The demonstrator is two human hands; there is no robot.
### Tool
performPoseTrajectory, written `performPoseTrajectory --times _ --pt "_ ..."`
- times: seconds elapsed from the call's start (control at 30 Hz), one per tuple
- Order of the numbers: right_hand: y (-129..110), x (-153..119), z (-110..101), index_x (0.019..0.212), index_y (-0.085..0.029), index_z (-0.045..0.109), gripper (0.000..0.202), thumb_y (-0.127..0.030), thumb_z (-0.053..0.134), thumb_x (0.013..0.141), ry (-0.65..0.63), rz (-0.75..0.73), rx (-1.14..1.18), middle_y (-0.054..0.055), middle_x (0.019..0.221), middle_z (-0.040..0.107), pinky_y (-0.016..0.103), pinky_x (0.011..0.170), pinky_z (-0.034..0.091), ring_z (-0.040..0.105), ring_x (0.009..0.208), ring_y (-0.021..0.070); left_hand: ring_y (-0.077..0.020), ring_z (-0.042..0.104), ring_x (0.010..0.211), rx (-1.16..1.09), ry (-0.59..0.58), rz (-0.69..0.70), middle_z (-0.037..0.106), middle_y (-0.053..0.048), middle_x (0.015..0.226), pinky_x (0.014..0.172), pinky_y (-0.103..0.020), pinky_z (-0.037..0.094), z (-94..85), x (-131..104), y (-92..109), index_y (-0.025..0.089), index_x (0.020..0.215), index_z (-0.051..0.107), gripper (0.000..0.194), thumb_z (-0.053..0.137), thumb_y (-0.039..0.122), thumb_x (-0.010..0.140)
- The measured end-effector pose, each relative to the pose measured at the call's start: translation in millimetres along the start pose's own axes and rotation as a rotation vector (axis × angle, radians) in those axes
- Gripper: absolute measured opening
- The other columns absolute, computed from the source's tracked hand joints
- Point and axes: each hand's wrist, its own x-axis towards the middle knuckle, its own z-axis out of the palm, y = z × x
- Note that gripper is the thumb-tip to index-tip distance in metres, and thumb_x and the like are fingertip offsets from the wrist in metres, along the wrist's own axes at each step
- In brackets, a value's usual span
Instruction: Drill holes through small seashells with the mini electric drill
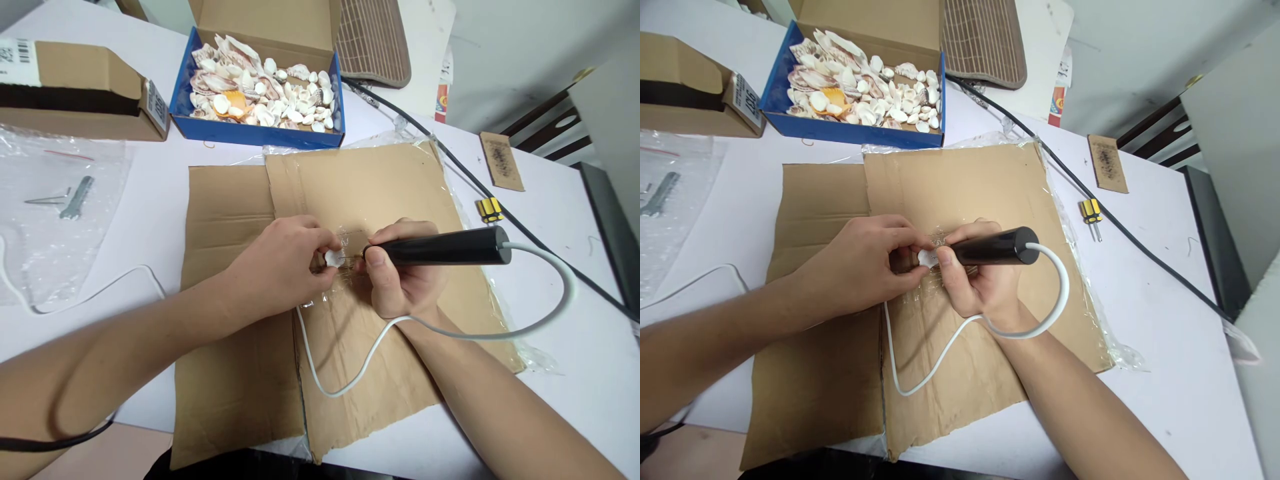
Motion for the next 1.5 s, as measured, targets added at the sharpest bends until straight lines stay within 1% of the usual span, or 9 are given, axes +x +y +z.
performPoseTrajectory --times 0.37,0.53,0.77,0.97,1.23,1.5 --pt "-2.8 1.3 -0.3 0.108 -0.027 0.067 0.009 -0.032 0.073 0.103 0.000 0.003 -0.014 0.000 0.083 0.062 0.035 0.056 0.054 0.067 0.064 0.0168 -0.0187 0.073 0.078 0.004 -0.005 -0.005 0.081 -0.004 0.094 0.078 -0.032 0.057 0.5 0.7 0.4 0.019 0.105 0.088 0.023 0.076 0.016 0.086" --pt "-3.4 2.0 0.1 0.108 -0.026 0.067 0.008 -0.031 0.071 0.104 -0.005 -0.003 -0.013 -0.001 0.083 0.062 0.033 0.054 0.055 0.069 0.064 0.0160 -0.0174 0.071 0.074 -0.009 -0.008 -0.009 0.080 -0.003 0.092 0.077 -0.032 0.056 0.6 0.5 0.8 0.019 0.105 0.088 0.023 0.076 0.016 0.086" --pt "-4.1 1.6 -0.1 0.107 -0.025 0.067 0.010 -0.025 0.073 0.100 -0.005 0.003 -0.012 -0.002 0.083 0.061 0.032 0.055 0.057 0.071 0.065 0.0157 -0.0177 0.071 0.075 0.001 -0.006 -0.005 0.080 -0.004 0.093 0.078 -0.032 0.057 -0.3 0.3 0.8 0.019 0.105 0.089 0.023 0.075 0.016 0.086" --pt "-2.2 2.2 0.0 0.107 -0.026 0.066 0.009 -0.029 0.072 0.101 -0.004 -0.012 -0.021 -0.001 0.083 0.063 0.034 0.055 0.058 0.072 0.066 0.0176 -0.0184 0.071 0.076 0.003 -0.009 -0.006 0.081 -0.004 0.095 0.079 -0.033 0.057 -0.5 -0.2 0.6 0.020 0.106 0.088 0.024 0.075 0.017 0.086" --pt "-1.3 1.6 0.1 0.109 -0.027 0.067 0.009 -0.029 0.072 0.102 -0.009 -0.018 -0.005 0.000 0.084 0.063 0.036 0.058 0.060 0.073 0.069 0.0188 -0.0183 0.071 0.076 0.010 -0.008 0.000 0.081 -0.004 0.094 0.079 -0.033 0.058 -0.2 0.0 1.0 0.020 0.103 0.088 0.022 0.074 0.017 0.086" --pt "-0.5 1.5 0.1 0.109 -0.028 0.067 0.008 -0.031 0.071 0.102 -0.008 -0.022 -0.035 0.000 0.084 0.061 0.035 0.055 0.058 0.071 0.067 0.0179 -0.0192 0.072 0.078 0.010 -0.015 -0.009 0.082 -0.005 0.097 0.080 -0.033 0.057 -0.6 0.5 1.4 0.020 0.105 0.088 0.024 0.074 0.016 0.086"
